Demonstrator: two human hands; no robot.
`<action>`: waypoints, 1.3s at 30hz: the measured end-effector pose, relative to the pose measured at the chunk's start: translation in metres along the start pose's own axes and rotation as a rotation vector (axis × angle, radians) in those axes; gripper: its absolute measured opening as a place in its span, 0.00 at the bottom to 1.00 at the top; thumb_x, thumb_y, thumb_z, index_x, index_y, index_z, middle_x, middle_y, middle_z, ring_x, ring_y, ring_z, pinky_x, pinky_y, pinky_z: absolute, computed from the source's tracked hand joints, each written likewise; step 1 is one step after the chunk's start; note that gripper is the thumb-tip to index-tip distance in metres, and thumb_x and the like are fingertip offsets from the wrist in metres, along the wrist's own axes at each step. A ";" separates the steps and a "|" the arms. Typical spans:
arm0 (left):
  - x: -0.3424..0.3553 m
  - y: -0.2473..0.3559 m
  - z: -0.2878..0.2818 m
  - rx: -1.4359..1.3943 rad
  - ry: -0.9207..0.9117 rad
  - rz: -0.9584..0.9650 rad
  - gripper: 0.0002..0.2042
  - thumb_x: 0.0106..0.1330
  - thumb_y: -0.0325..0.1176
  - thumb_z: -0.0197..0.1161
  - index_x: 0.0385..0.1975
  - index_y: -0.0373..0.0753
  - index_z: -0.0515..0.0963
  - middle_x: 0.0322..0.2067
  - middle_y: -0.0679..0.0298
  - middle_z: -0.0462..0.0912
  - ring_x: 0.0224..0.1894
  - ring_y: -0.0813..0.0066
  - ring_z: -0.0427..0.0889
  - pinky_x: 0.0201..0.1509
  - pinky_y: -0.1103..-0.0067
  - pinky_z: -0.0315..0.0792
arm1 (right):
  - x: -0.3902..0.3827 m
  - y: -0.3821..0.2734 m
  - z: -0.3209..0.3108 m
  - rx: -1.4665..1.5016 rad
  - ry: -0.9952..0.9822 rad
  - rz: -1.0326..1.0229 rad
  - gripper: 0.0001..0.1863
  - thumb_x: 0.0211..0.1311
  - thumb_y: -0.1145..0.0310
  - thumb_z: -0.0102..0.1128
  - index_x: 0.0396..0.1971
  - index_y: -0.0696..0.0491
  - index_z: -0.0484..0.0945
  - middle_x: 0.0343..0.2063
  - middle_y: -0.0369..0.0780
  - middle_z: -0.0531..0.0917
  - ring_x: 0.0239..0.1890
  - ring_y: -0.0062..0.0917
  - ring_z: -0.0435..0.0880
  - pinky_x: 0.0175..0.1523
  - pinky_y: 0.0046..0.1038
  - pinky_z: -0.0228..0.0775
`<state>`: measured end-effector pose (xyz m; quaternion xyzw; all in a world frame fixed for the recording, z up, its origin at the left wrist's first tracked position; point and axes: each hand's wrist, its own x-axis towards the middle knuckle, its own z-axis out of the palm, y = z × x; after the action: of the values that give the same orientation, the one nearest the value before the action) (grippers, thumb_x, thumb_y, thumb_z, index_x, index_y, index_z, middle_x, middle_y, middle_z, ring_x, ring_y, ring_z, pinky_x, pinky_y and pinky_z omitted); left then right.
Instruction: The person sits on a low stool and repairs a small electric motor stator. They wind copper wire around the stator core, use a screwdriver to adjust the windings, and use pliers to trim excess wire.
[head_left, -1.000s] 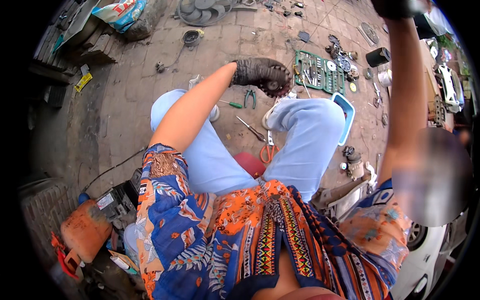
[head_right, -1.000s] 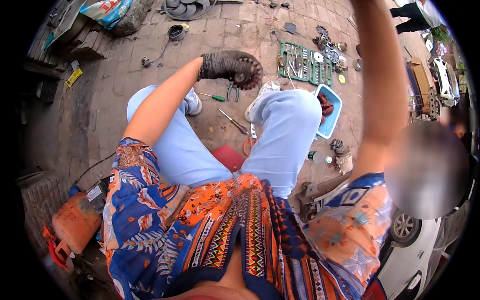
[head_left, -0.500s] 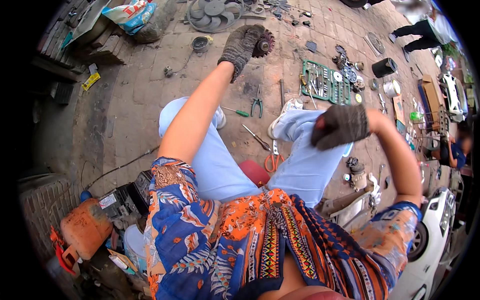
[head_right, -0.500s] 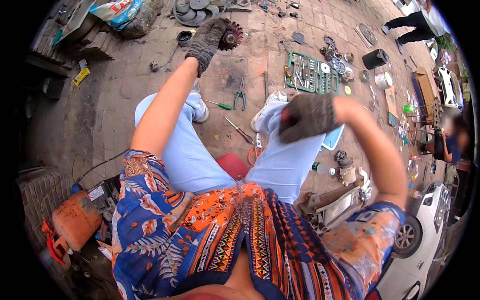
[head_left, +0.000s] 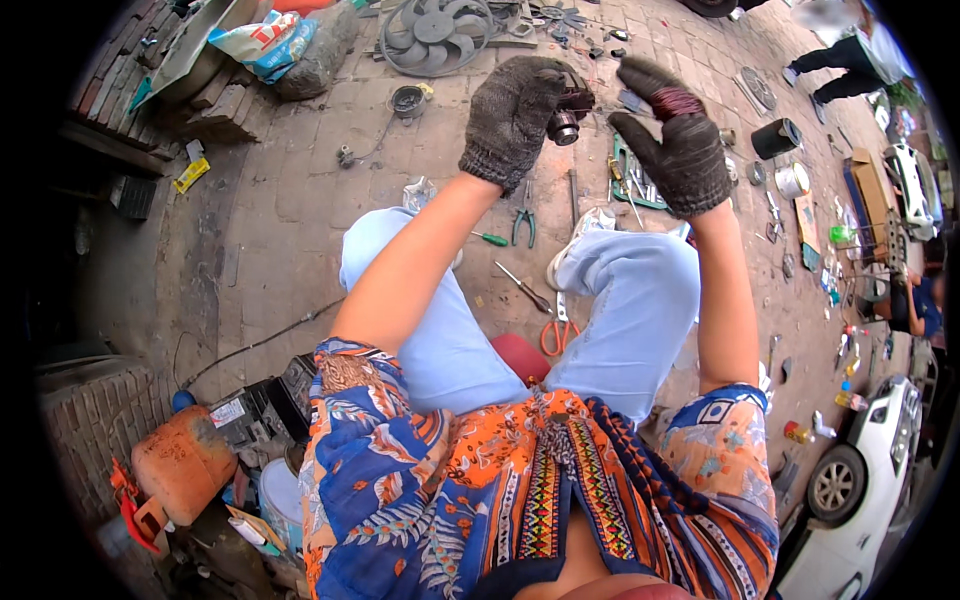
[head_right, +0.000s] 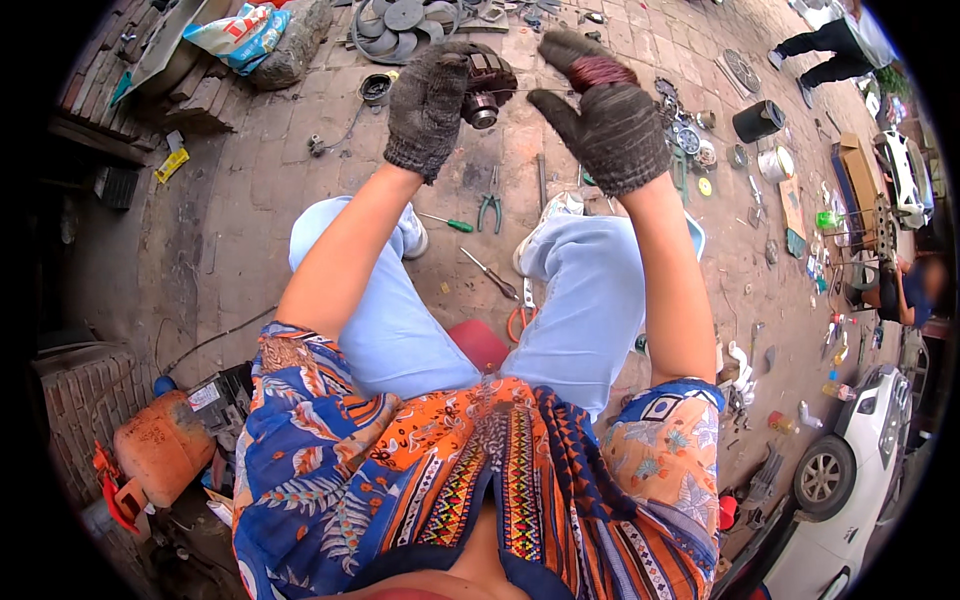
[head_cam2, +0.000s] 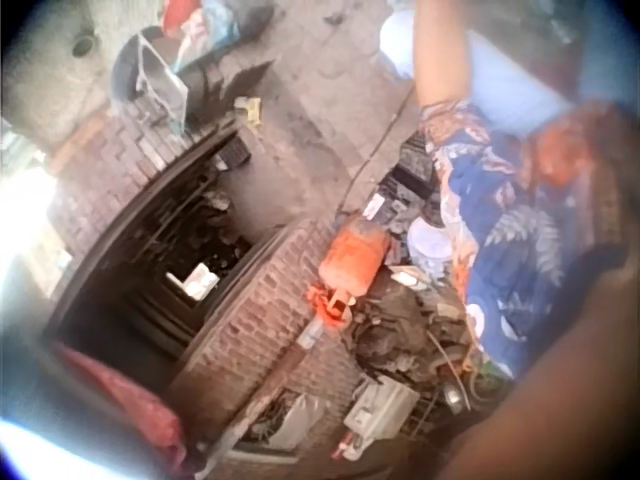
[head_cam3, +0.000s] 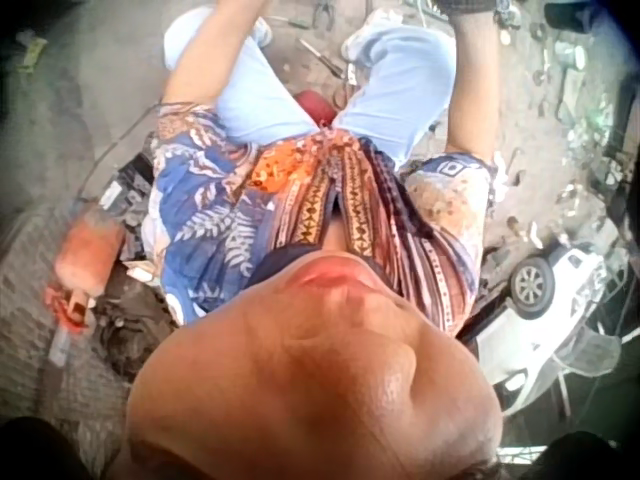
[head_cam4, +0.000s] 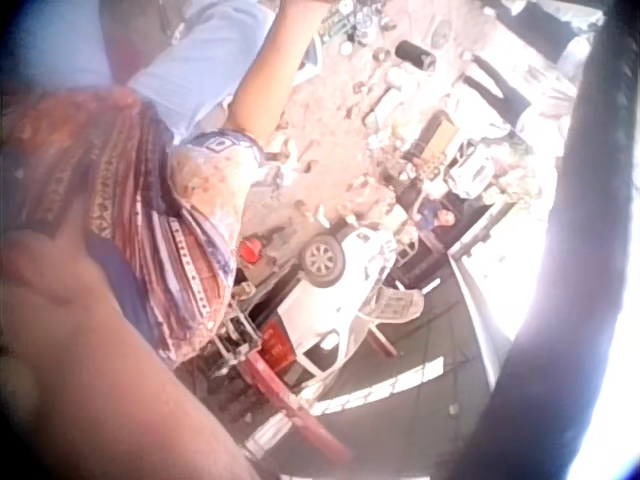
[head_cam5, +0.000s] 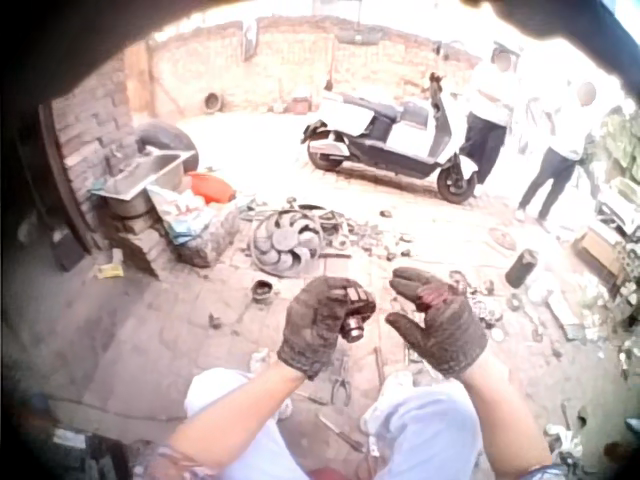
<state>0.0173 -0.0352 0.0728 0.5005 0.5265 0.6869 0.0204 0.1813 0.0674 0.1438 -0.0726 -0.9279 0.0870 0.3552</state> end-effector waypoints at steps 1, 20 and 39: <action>0.001 0.002 0.000 0.017 0.004 0.026 0.13 0.62 0.40 0.56 0.36 0.36 0.76 0.33 0.55 0.79 0.38 0.58 0.78 0.43 0.71 0.71 | -0.004 -0.003 -0.001 -0.001 -0.093 0.056 0.18 0.51 0.65 0.65 0.42 0.56 0.78 0.43 0.45 0.79 0.44 0.37 0.78 0.49 0.29 0.70; 0.009 -0.002 0.002 0.246 0.049 0.165 0.08 0.57 0.31 0.57 0.35 0.38 0.77 0.32 0.58 0.77 0.38 0.59 0.76 0.44 0.71 0.70 | -0.007 -0.048 0.011 -0.225 -0.280 0.231 0.15 0.58 0.57 0.54 0.21 0.52 0.78 0.21 0.46 0.77 0.25 0.40 0.78 0.30 0.35 0.69; 0.008 0.010 0.006 0.178 -0.070 0.141 0.10 0.60 0.37 0.59 0.35 0.37 0.76 0.32 0.53 0.76 0.36 0.54 0.75 0.42 0.68 0.69 | 0.000 -0.027 0.003 -0.234 -0.495 0.633 0.18 0.58 0.53 0.51 0.24 0.53 0.80 0.23 0.47 0.80 0.28 0.39 0.81 0.35 0.35 0.72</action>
<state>0.0226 -0.0306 0.0848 0.5599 0.5479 0.6192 -0.0542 0.1774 0.0405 0.1477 -0.3710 -0.9208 0.1004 0.0666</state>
